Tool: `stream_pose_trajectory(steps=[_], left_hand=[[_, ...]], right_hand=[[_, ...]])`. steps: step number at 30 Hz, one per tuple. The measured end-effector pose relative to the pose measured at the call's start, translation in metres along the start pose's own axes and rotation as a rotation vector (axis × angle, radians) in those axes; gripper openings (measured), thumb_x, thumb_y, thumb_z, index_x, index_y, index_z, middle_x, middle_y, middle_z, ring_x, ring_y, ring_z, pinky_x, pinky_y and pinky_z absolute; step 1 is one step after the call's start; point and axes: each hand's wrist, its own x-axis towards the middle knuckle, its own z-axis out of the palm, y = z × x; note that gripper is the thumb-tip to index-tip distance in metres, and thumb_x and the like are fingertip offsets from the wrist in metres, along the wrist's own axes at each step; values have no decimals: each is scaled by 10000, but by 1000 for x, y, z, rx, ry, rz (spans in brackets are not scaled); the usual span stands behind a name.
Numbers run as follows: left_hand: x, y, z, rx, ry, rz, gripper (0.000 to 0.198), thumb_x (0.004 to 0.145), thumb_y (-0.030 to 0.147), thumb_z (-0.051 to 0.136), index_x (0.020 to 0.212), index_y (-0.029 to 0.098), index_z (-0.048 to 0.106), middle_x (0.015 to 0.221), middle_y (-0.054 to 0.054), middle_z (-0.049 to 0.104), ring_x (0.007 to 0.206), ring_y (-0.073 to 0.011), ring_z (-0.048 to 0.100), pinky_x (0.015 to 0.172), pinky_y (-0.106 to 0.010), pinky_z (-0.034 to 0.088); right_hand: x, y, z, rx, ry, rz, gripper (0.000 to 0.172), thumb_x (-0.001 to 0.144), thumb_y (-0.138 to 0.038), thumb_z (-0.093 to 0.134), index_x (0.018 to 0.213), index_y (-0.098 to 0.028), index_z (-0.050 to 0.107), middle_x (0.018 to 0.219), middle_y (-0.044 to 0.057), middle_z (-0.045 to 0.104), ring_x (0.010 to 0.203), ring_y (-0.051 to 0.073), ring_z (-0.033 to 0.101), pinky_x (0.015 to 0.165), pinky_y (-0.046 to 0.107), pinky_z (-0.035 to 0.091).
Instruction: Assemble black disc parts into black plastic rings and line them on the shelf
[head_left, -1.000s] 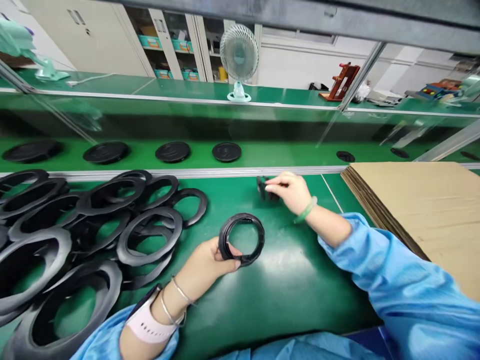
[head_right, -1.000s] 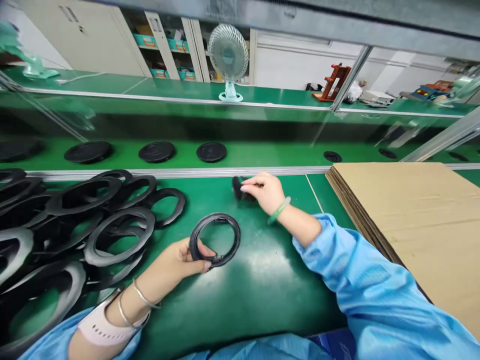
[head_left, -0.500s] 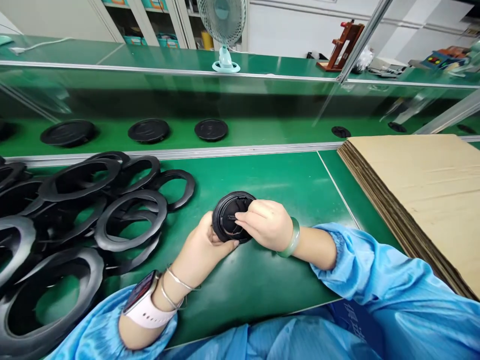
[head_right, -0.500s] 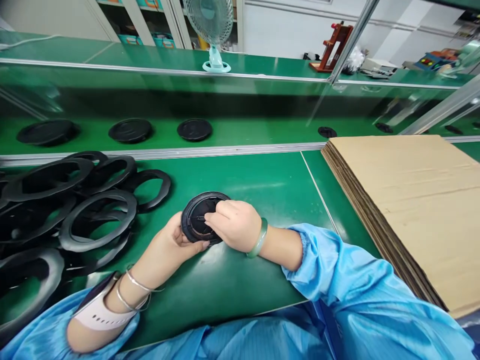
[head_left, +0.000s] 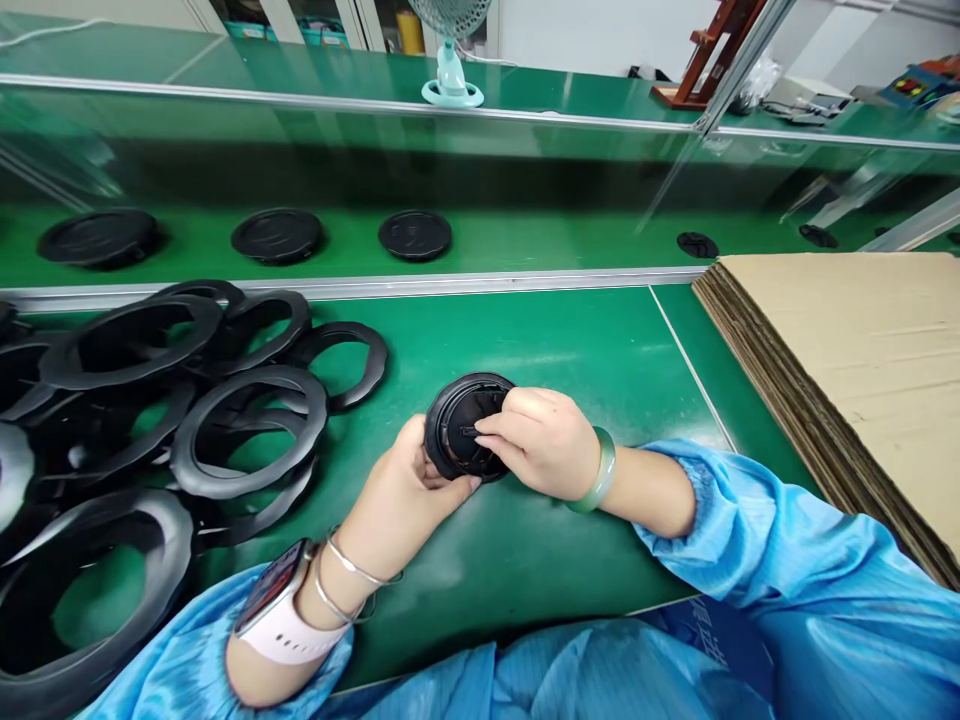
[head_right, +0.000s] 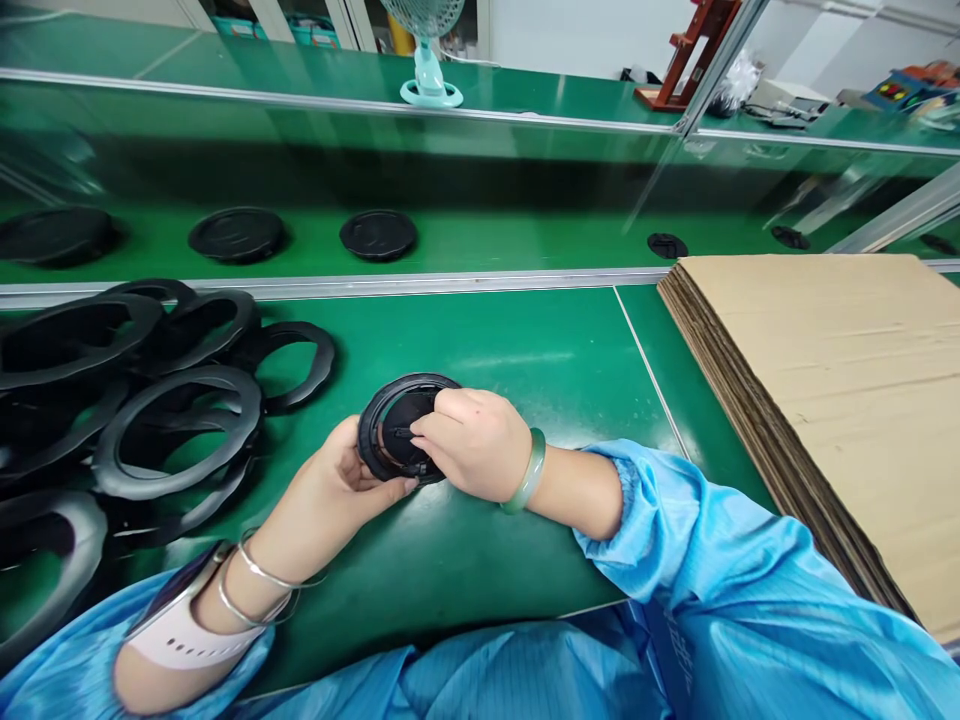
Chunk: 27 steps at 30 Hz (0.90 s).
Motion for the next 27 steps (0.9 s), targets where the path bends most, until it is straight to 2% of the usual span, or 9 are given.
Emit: stream_pose_trajectory(steps=[9,17,23,27], left_hand=[[-2,5,1,76,24,11,619,643,338,798,1143,198,462,999,-29,675,857,-226,691,739,-353,590],[-3,6,1,139,34,37,559,665,340,789,1096,218,455,937,-6,668,827,-214,683,690,-324,579],[-4,7,0,162,49,21,559,641,333,791,1080,215,466,898,6,670,762,-198,676,655,-307,560],[-3,5,0,180,44,13,560,646,329,781,1094,221,464,900,4,670,791,-214,676,664,-320,558]], right_hand=[[0,-3,0,77,-18,103,251,1027,-310,475,959,-169,671,811,49,586,756,181,543,692,321,426],[2,-7,-1,-33,-46,49,256,1023,-240,451,949,-163,684,790,46,561,741,183,514,662,324,394],[2,-9,-5,-103,-94,25,233,1003,-181,480,1169,-171,644,816,41,552,751,187,503,659,325,398],[4,-11,-6,-140,-119,27,243,973,-184,535,1196,-159,630,813,44,546,744,197,498,654,329,399]])
